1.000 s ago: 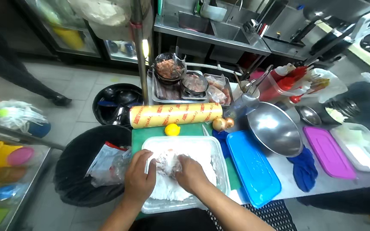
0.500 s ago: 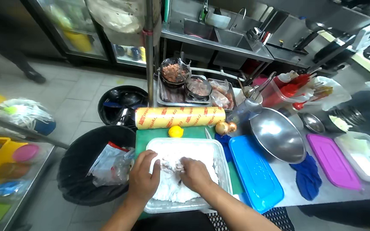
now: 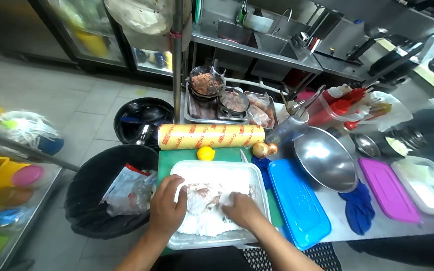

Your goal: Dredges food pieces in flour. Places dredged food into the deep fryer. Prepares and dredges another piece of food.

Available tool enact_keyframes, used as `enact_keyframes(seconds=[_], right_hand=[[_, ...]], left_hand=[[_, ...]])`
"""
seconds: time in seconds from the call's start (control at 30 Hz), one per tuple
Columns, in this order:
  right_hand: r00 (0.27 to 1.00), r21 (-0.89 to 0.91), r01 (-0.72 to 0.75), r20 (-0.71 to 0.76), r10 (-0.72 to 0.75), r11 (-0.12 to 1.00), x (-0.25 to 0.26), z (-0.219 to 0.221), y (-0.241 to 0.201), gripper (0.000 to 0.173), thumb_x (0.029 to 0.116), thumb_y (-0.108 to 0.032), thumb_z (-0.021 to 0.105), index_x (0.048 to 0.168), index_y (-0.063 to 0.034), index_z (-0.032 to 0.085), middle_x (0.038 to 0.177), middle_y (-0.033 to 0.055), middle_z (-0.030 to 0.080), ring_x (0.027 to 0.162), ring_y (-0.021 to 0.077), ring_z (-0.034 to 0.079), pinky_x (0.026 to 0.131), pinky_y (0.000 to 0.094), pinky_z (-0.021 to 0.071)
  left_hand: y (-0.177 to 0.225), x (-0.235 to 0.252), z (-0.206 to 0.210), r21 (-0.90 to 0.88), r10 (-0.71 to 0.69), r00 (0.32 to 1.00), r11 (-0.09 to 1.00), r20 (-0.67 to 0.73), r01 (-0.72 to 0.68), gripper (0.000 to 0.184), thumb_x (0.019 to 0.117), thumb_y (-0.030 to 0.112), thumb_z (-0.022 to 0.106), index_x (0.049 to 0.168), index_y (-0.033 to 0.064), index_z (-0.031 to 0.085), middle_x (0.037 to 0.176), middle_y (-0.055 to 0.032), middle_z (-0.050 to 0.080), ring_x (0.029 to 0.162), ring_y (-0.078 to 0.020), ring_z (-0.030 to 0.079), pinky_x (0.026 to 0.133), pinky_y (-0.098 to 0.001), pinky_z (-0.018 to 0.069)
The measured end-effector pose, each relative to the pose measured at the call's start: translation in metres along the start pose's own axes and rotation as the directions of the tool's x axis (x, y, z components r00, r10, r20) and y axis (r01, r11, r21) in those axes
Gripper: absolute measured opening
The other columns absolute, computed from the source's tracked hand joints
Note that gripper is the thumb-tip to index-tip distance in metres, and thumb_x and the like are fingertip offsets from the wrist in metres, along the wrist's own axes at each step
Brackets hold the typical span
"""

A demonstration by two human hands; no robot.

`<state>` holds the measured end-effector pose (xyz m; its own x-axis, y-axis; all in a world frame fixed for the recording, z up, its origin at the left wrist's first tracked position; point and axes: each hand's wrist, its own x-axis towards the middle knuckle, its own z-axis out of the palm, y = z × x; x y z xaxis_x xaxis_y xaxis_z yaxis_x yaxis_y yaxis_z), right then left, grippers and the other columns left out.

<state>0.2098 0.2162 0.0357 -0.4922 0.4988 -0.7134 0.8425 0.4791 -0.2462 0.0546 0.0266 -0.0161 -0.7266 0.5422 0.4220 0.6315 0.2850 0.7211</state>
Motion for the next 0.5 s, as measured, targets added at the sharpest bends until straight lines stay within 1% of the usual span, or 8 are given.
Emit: enact_keyframes(seconds=[0.07,0.13,0.17,0.23,0.27,0.3,0.4,0.5], right_hand=[[0.988,-0.096,0.043,0.155,-0.028,0.994,-0.006,0.020,-0.011,0.055,0.0872,-0.053,0.069,0.119,-0.0075,0.070,0.113,0.0190,0.071,0.109,0.0388,0.068,0.092,0.0652,0.0528],[0.966,-0.127,0.179,0.209,-0.150,0.976,-0.007,0.038,-0.022,0.051,0.0862,-0.037,0.072,0.129,-0.0100,0.067,0.118,0.0179,0.071,0.111,0.0382,0.068,0.092,0.0647,0.0537],[0.948,-0.105,0.264,0.212,-0.237,0.959,-0.005,0.043,-0.026,0.043,0.0872,-0.028,0.072,0.125,-0.0078,0.068,0.117,0.0183,0.071,0.110,0.0379,0.068,0.091,0.0638,0.0543],[0.915,0.026,0.368,0.167,-0.367,0.929,-0.003,0.037,-0.032,0.023,0.0872,-0.016,0.070,0.107,-0.0050,0.073,0.104,0.0172,0.072,0.099,0.0346,0.069,0.085,0.0601,0.0553],[0.914,0.096,0.381,0.113,-0.390,0.920,-0.003,0.030,-0.035,0.020,0.0872,-0.015,0.069,0.104,-0.0050,0.074,0.099,0.0156,0.072,0.094,0.0321,0.069,0.082,0.0573,0.0552],[0.920,0.142,0.379,0.052,-0.389,0.915,-0.004,0.021,-0.039,0.020,0.0878,-0.016,0.068,0.104,-0.0056,0.074,0.096,0.0144,0.072,0.091,0.0300,0.069,0.081,0.0549,0.0555],[0.949,0.097,0.314,-0.029,-0.313,0.944,-0.007,0.001,-0.046,0.035,0.0927,-0.020,0.064,0.126,-0.0111,0.069,0.112,0.0133,0.072,0.107,0.0284,0.069,0.094,0.0520,0.0554],[0.938,-0.111,0.324,-0.093,-0.334,0.940,-0.004,0.004,-0.043,0.032,0.0936,-0.021,0.060,0.122,-0.0126,0.072,0.113,0.0119,0.074,0.110,0.0300,0.070,0.095,0.0542,0.0550]], left_hand=[[0.000,0.000,0.001,0.004,0.008,1.000,1.000,0.005,-0.008,0.032,0.0992,0.029,0.053,0.110,0.0066,0.073,0.116,-0.0085,0.069,0.105,-0.0157,0.067,0.089,-0.0328,0.0588],[0.000,0.000,0.001,0.010,0.008,1.000,1.000,0.011,-0.008,0.031,0.0993,0.029,0.054,0.109,0.0070,0.073,0.116,-0.0081,0.069,0.105,-0.0156,0.067,0.088,-0.0331,0.0588],[0.000,-0.001,0.001,0.011,0.007,1.000,1.000,0.012,-0.007,0.031,0.0995,0.029,0.054,0.109,0.0070,0.073,0.116,-0.0079,0.069,0.106,-0.0154,0.067,0.089,-0.0330,0.0587],[0.001,0.000,0.000,0.013,0.008,1.000,1.000,0.008,-0.008,0.030,0.0991,0.028,0.054,0.109,0.0068,0.074,0.115,-0.0079,0.069,0.105,-0.0146,0.067,0.088,-0.0323,0.0590],[0.001,0.001,0.000,0.010,0.009,1.000,1.000,0.002,-0.009,0.030,0.0990,0.027,0.054,0.109,0.0067,0.074,0.115,-0.0079,0.069,0.104,-0.0143,0.067,0.088,-0.0323,0.0591],[0.001,0.001,0.000,0.007,0.008,1.000,1.000,-0.001,-0.008,0.030,0.0990,0.027,0.054,0.109,0.0066,0.074,0.115,-0.0078,0.069,0.104,-0.0143,0.067,0.088,-0.0324,0.0591],[0.001,-0.002,0.001,0.003,-0.004,1.000,1.000,0.003,0.004,0.030,0.0995,0.028,0.055,0.109,0.0068,0.073,0.115,-0.0079,0.069,0.105,-0.0154,0.067,0.089,-0.0336,0.0590],[0.000,0.001,0.002,0.015,-0.002,1.000,1.000,-0.010,0.002,0.030,0.0989,0.029,0.055,0.108,0.0076,0.074,0.114,-0.0076,0.069,0.103,-0.0149,0.068,0.087,-0.0331,0.0593]])
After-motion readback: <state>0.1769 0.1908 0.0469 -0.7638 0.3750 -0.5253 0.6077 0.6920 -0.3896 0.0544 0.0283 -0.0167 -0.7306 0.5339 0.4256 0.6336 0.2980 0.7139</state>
